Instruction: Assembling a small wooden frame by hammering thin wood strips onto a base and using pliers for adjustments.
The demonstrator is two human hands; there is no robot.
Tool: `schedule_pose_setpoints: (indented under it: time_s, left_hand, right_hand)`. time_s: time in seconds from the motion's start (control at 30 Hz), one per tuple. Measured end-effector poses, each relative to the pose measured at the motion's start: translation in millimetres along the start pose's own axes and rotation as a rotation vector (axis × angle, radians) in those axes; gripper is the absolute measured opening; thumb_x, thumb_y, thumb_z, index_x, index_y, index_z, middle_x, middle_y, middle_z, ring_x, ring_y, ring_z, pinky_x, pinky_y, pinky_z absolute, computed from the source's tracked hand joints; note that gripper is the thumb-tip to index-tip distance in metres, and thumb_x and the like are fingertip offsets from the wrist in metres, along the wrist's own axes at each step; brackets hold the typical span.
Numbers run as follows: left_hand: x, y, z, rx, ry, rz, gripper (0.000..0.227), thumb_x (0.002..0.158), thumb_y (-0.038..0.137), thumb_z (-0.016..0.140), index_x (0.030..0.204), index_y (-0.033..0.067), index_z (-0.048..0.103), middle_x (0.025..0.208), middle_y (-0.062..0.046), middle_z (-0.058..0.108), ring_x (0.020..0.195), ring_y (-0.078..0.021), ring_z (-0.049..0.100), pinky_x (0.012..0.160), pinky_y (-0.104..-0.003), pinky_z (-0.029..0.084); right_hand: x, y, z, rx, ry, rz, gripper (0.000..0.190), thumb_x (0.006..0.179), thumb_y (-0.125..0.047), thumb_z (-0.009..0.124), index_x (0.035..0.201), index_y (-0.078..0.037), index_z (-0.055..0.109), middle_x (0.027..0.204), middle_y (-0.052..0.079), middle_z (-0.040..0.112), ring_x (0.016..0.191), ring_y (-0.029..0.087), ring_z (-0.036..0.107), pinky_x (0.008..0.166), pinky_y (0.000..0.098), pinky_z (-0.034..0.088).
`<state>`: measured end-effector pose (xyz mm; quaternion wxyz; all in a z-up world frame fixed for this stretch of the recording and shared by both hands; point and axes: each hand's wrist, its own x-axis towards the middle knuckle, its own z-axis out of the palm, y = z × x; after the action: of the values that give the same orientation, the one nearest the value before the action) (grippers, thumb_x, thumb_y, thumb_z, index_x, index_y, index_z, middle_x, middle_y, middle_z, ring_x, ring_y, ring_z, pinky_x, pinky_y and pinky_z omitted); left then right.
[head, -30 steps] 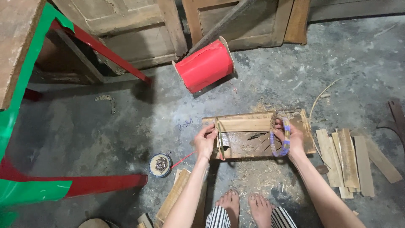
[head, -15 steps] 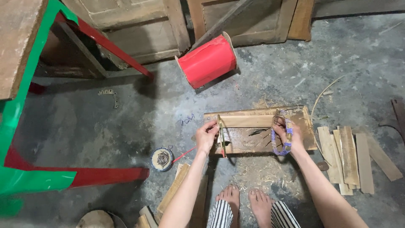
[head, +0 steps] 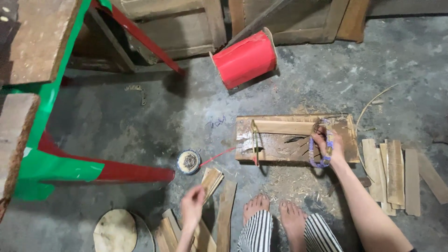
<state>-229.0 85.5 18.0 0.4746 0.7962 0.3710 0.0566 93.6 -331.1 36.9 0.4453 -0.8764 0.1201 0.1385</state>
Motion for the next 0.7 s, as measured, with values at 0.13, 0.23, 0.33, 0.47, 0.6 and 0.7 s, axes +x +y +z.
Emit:
schedule_pose_setpoints:
  time_s: [0.13, 0.23, 0.33, 0.47, 0.6, 0.7]
  left_hand:
    - [-58.3, -46.1, -13.3, 0.411, 0.112, 0.390, 0.039, 0.085, 0.007, 0.067, 0.123, 0.0148, 0.072, 0.111, -0.011, 0.064, 0.108, -0.0347, 0.060, 0.097, -0.044, 0.047]
    - [-55.5, -37.6, -5.3, 0.589, 0.224, 0.392, 0.051, 0.094, 0.028, 0.064, 0.143, 0.0181, 0.056, 0.129, -0.013, 0.055, 0.107, -0.0345, 0.054, 0.083, -0.047, 0.047]
    - [-31.0, -40.5, 3.2, 0.701, 0.067, 0.280, 0.071, 0.091, 0.035, 0.071, 0.153, 0.0159, 0.042, 0.156, -0.018, 0.042, 0.144, -0.0391, 0.038, 0.108, -0.059, 0.036]
    - [-23.3, -37.0, -4.1, 0.687, -0.008, 0.175, 0.060, 0.093, 0.027, 0.067, 0.150, 0.0195, 0.048, 0.138, -0.011, 0.057, 0.125, -0.0328, 0.056, 0.099, -0.054, 0.046]
    - [-19.8, -47.3, -16.3, 0.474, 0.019, 0.154, 0.057, 0.086, 0.019, 0.077, 0.141, 0.0189, 0.062, 0.127, -0.007, 0.062, 0.119, -0.0276, 0.058, 0.100, -0.045, 0.048]
    - [-14.1, -48.3, -27.4, 0.332, 0.016, 0.112, 0.045, 0.089, 0.028, 0.071, 0.133, 0.0194, 0.069, 0.119, -0.008, 0.068, 0.112, -0.0260, 0.063, 0.098, -0.040, 0.049]
  right_hand:
    - [-6.2, -7.2, -1.1, 0.017, 0.008, -0.015, 0.033, 0.092, -0.025, 0.078, 0.119, -0.009, 0.069, 0.120, 0.011, 0.072, 0.110, 0.028, 0.067, 0.099, 0.0443, 0.052]
    - [-6.3, -5.5, 1.9, 0.068, 0.051, -0.005, 0.037, 0.090, -0.025, 0.079, 0.123, -0.012, 0.069, 0.122, 0.008, 0.073, 0.114, 0.026, 0.068, 0.103, 0.0448, 0.049]
    - [-1.0, 1.6, 4.7, 0.182, 0.038, -0.031, 0.034, 0.090, -0.019, 0.079, 0.122, -0.010, 0.068, 0.119, 0.008, 0.073, 0.112, 0.023, 0.069, 0.106, 0.0431, 0.049]
    - [3.3, 11.6, 8.1, 0.209, 0.058, -0.088, 0.027, 0.091, -0.018, 0.081, 0.114, -0.011, 0.068, 0.111, 0.005, 0.073, 0.105, 0.020, 0.070, 0.103, 0.0383, 0.051]
    - [-8.5, -4.6, -0.3, 0.123, 0.017, -0.007, 0.036, 0.091, -0.023, 0.078, 0.123, -0.011, 0.068, 0.122, 0.009, 0.072, 0.115, 0.026, 0.068, 0.107, 0.0459, 0.048]
    - [-7.7, -6.5, -0.4, 0.098, 0.016, -0.037, 0.037, 0.092, -0.024, 0.078, 0.124, -0.009, 0.067, 0.122, 0.011, 0.072, 0.115, 0.027, 0.068, 0.105, 0.0450, 0.049]
